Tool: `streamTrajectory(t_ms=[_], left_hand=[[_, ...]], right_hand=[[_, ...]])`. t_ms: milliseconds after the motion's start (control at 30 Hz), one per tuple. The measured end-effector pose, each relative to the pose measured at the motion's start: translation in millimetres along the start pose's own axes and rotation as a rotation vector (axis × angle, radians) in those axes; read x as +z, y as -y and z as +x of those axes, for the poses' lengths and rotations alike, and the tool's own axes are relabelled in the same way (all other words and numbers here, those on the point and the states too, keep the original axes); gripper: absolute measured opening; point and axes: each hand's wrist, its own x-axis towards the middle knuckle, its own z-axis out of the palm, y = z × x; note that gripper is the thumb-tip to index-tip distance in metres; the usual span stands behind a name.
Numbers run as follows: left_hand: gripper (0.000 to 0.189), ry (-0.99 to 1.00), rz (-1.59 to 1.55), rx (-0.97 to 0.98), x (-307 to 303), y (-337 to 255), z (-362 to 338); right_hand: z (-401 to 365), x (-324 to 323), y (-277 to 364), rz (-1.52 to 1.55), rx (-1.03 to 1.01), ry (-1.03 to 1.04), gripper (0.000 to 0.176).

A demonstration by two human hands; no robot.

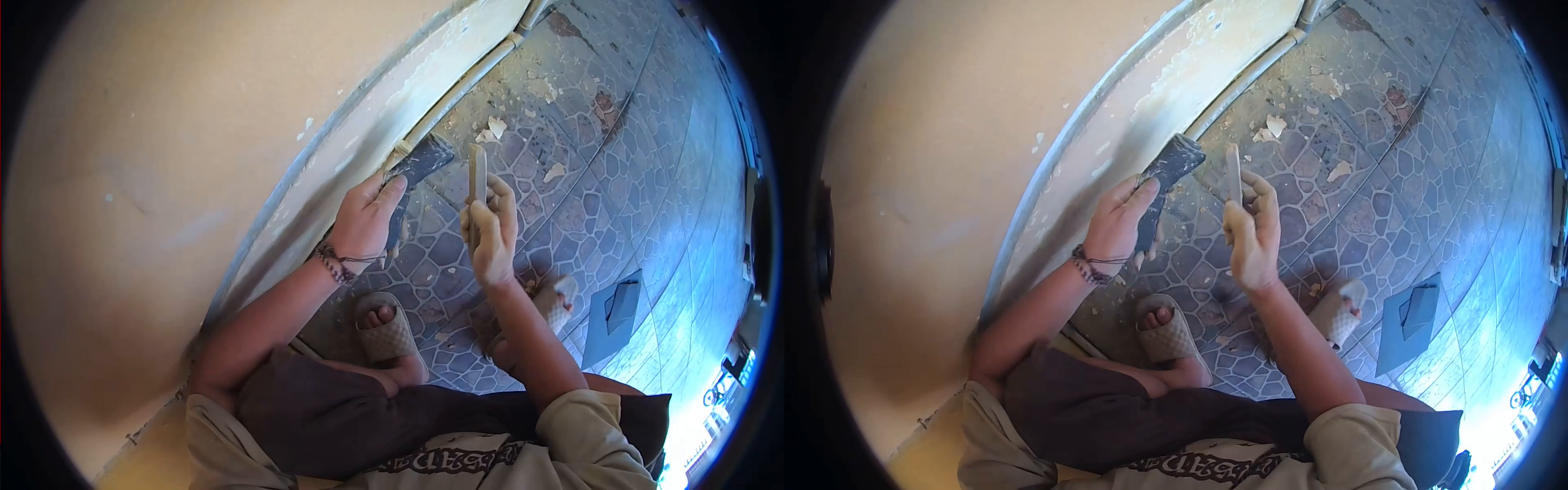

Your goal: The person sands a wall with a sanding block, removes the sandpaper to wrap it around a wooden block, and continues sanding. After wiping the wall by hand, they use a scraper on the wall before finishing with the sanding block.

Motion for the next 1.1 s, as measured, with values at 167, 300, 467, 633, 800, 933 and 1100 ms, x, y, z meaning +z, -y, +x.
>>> streamTrajectory(t_ms=[167,300,467,633,800,933,1100], left_hand=[[0.022,-0.038,-0.283,0.116,13,10,11],[0.024,-0.095,-0.443,0.226,6,12,18],[0.021,-0.274,-0.110,0.567,2,22,25],[0.024,-0.131,-0.099,0.704,6,23,23],[0.029,-0.086,-0.083,0.784,18,14,10],[0.033,-0.045,-0.040,0.571,20,-2,-2],[0.033,0.158,-0.700,0.352,23,5,5]], right_hand=[[-28,35,11,-0.033,-0.163,0.013,0.047],[-36,52,10,-0.003,-0.310,0.051,0.050],[-44,37,-10,-0.263,-0.517,0.082,0.056],[-51,10,-24,-0.261,-0.608,0.103,0.062],[-59,-16,-24,-0.305,-0.609,0.194,0.064],[-52,-12,-15,-0.304,-0.521,0.089,0.062],[-51,-12,7,-0.398,-0.514,0.132,0.058]])
